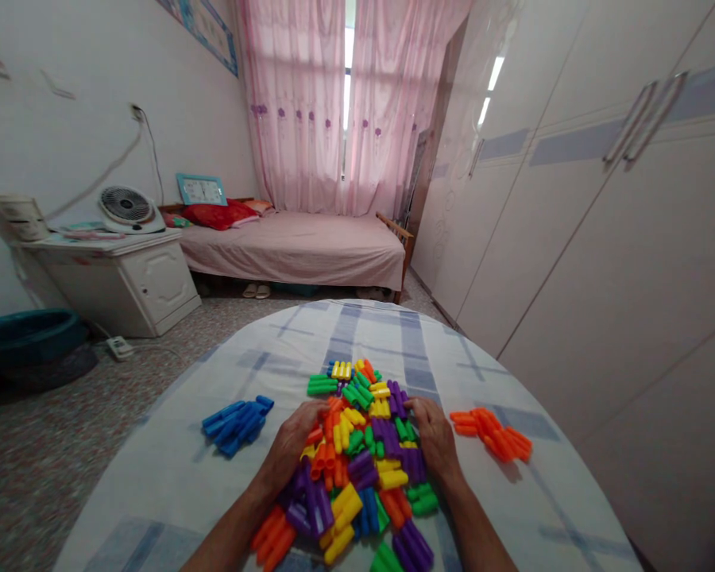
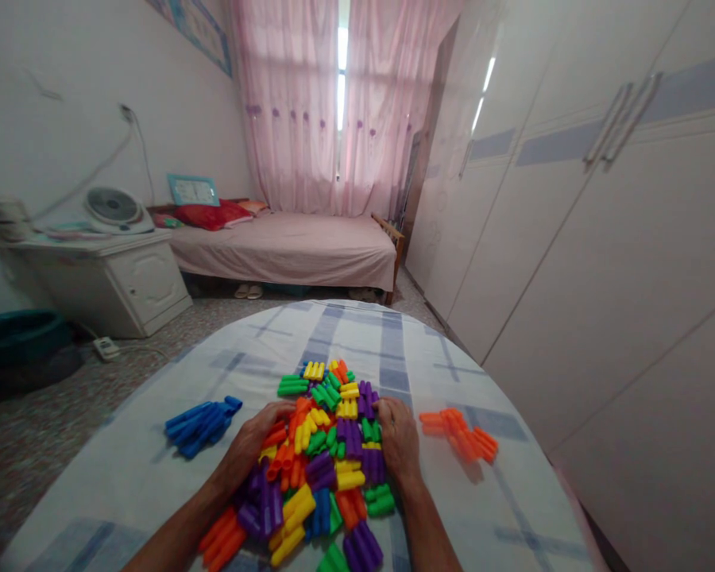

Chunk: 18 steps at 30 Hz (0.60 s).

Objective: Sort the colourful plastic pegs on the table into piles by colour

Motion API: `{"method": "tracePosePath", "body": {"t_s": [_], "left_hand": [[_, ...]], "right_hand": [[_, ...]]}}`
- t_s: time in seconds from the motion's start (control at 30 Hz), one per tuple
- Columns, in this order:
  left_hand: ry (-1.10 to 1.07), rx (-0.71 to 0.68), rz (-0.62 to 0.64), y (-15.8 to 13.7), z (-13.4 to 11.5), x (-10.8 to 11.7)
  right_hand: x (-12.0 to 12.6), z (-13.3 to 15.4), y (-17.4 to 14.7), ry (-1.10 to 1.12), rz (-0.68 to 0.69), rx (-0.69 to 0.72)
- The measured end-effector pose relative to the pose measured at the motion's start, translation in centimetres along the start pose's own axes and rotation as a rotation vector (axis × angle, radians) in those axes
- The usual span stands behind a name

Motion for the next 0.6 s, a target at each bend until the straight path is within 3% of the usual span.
{"method": "tracePosePath", "body": {"t_s": [0.6], "left_hand": [[0.021, -0.017, 0.010, 0.01, 0.06, 0.11]], "right_hand": [[0.04, -0.16, -0.23, 0.073, 0.047, -0.039]]}}
Point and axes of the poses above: each hand's wrist, its own y-axis towards the middle knuckle, its own x-axis out of the back of the hand, z = x × y, the point moved 5 cm from there along y, towards the middle knuckle, and after that the axes turned 11 degrees about -y, right-handed, at the moved point
